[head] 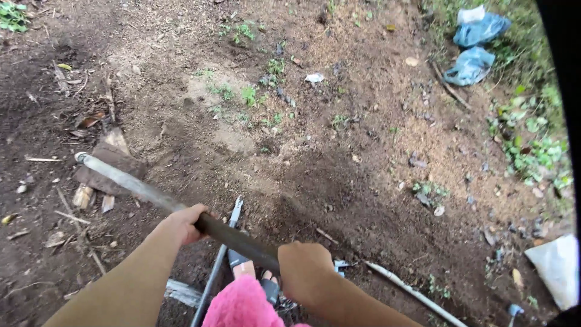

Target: Using a hoe to move dirt and extending a trench to install and connect PVC pipes.

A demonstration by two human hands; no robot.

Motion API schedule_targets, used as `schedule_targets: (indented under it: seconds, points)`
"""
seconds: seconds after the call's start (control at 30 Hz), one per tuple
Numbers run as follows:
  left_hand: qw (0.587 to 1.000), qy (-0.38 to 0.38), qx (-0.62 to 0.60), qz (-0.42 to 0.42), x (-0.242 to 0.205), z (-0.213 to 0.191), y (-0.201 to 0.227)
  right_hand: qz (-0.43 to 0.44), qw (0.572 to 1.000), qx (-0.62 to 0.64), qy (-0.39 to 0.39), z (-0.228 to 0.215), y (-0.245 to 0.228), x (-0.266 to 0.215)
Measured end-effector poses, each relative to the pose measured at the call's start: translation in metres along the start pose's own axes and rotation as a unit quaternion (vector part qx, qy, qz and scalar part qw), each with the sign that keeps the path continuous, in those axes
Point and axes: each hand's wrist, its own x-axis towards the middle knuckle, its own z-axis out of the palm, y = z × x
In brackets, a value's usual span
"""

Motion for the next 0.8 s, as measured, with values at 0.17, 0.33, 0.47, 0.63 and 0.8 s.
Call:
schedule_targets:
  seconds: [0.17,0.33,0.47,0.63,0.8]
  points:
    - [0.995,0.025,-0.072,-0.063,-0.088,0.022,0.003,0.052,0.997,-0.029,-0.043,-0.019,0.008,0.01]
    - [0.99,0.009,-0.126,-0.055,-0.108,0.031,0.016,0.053,0.996,-0.04,-0.054,-0.034,0.021,0.024]
    - [0.984,0.013,-0.157,-0.079,-0.111,0.031,0.023,0.081,0.991,-0.034,-0.102,-0.052,0.019,0.022]
    - [0.985,0.03,-0.147,-0.083,-0.113,0.034,0.027,0.061,0.99,-0.037,-0.122,-0.038,0.034,0.035]
    - [0.987,0.052,-0.145,-0.055,0.064,0.009,0.044,0.077,0.99,0.011,-0.115,-0.022,0.04,0.04]
